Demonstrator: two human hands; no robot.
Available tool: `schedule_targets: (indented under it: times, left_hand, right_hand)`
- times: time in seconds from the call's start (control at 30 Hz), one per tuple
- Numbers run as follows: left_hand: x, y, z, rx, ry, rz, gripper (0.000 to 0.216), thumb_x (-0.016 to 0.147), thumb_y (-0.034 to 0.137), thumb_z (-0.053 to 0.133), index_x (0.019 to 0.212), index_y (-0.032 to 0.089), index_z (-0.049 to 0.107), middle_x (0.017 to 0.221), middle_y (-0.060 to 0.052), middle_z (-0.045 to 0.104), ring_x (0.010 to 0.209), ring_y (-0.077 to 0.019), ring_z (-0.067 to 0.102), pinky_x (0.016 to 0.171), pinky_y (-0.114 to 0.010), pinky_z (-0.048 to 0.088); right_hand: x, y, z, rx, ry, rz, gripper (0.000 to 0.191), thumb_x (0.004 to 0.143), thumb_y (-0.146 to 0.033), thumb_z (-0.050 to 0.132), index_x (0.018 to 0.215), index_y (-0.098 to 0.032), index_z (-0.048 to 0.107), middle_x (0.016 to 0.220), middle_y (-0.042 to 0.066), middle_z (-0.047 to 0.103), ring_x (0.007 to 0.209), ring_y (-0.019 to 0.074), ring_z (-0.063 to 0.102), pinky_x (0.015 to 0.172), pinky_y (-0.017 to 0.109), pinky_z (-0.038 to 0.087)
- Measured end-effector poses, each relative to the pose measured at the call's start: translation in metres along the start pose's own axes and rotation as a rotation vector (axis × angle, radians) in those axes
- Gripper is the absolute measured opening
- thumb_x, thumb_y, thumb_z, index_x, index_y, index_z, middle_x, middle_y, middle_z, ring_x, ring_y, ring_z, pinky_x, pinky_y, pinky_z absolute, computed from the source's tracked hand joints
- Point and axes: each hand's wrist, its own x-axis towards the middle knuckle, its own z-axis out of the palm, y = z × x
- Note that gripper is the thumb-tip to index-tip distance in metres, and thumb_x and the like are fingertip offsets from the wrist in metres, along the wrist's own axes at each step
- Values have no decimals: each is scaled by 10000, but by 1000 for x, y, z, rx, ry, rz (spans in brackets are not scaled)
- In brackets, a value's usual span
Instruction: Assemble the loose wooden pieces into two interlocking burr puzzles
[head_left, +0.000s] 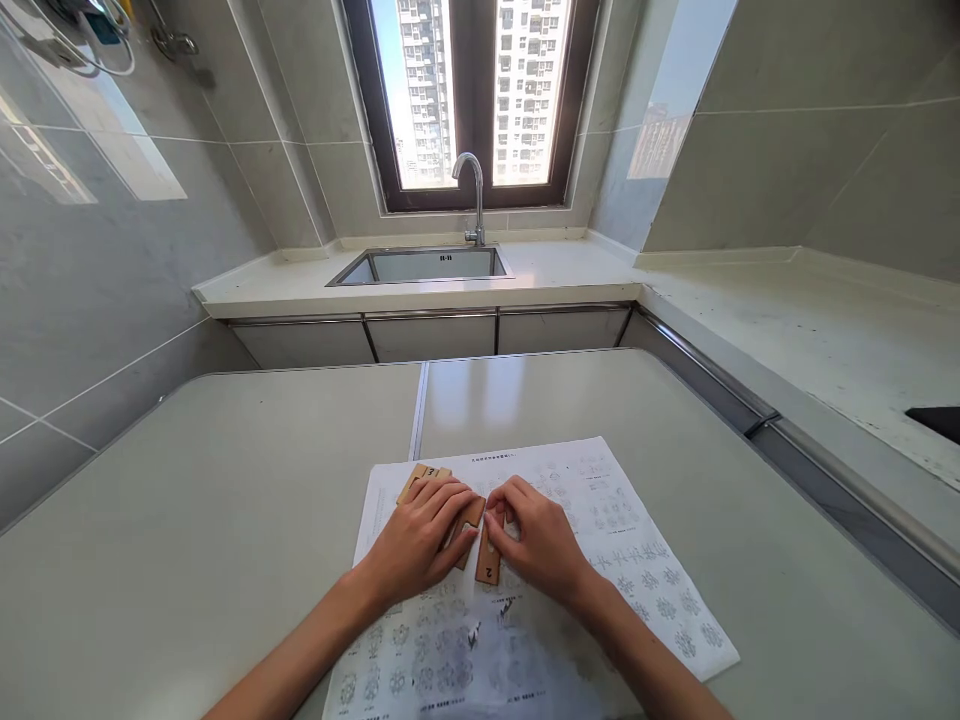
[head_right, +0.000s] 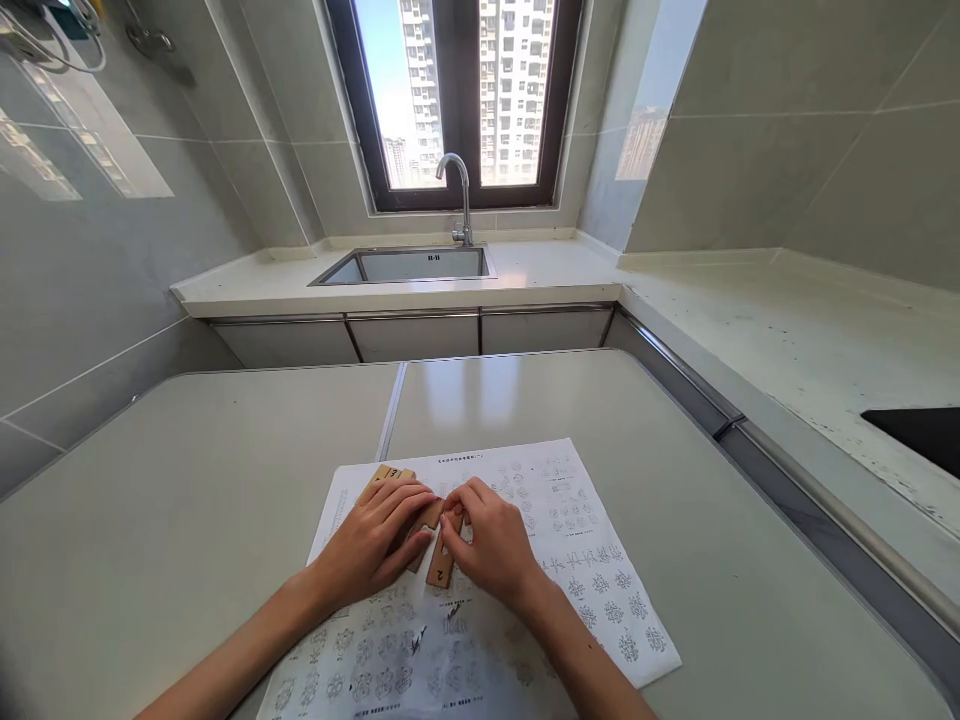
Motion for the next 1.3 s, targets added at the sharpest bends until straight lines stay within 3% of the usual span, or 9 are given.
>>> schedule_targets:
  times: [0.17, 0.27, 0.37, 0.43, 0.7, 0.93, 1.07, 1.3]
  left_hand:
    - [-16, -5, -6, 81, 61, -49, 243, 991, 244, 603, 1233, 227, 585, 1272, -93, 701, 1301, -300, 584, 1075, -470, 494]
    - [-23, -6, -9, 126, 97, -89, 122, 962, 277, 638, 1064, 227, 594, 1257, -100, 689, 1322, -320, 561, 1063, -486, 502]
    - [-27, -6, -12, 169, 125, -111, 149, 930, 319, 683, 960, 224, 573, 1211, -110, 676, 1286, -334, 561, 1031, -500, 510]
    - [-28, -6, -13, 174, 129, -113, 168, 921, 329, 701, 934, 221, 573, 1189, -109, 664, 1243, -329, 569, 1004, -495, 521]
    - [-30, -5, -12, 127, 122, -101, 52, 961, 271, 677, 984, 236, 648, 1209, -97, 645, 1245, -314, 553, 1005, -489, 531]
    - [-28, 7, -1, 97, 129, -137, 202, 896, 410, 770, 966, 247, 673, 1194, -96, 673, 1283, -358, 544, 1059, -576, 501]
    - [-23, 19, 3, 50, 163, -179, 178, 859, 365, 778, 906, 241, 660, 1155, -92, 688, 1271, -359, 548, 1057, -592, 498]
    - [-17, 32, 11, 75, 176, -248, 177, 900, 358, 736, 927, 197, 668, 1198, -128, 689, 1313, -378, 539, 1063, -586, 490]
  right_hand:
    - [-2, -4, -4, -29, -71, -83, 165, 903, -237, 668, 1063, -244, 628, 1114, 70, 623, 893, 217, 669, 791, 342, 568]
    - [-3, -4, -7, -9, -144, -175, 436, 814, -261, 767, 1216, -251, 597, 1222, 105, 586, 1073, 274, 640, 902, 396, 588]
    - [-4, -1, -7, -17, -202, -237, 753, 713, -298, 855, 1384, -256, 517, 1307, 130, 551, 1221, 330, 569, 1005, 463, 566]
    - [-4, 2, -7, -33, -209, -230, 825, 702, -307, 867, 1431, -257, 483, 1346, 139, 533, 1258, 344, 542, 1038, 488, 550]
    - [-1, 5, -9, -61, -178, -194, 704, 752, -285, 854, 1373, -244, 525, 1326, 137, 583, 1257, 348, 535, 1067, 527, 509]
    - [-1, 2, -8, 22, -48, -156, 696, 770, -324, 864, 1367, -252, 515, 1329, 142, 595, 1244, 342, 569, 1057, 523, 523]
    - [-2, 2, -5, 85, 12, -129, 667, 785, -311, 855, 1361, -261, 522, 1354, 138, 585, 1272, 340, 560, 1073, 519, 510]
    - [0, 4, -2, 190, 125, -68, 557, 830, -379, 825, 1299, -261, 549, 1310, 117, 617, 1154, 311, 606, 917, 445, 547]
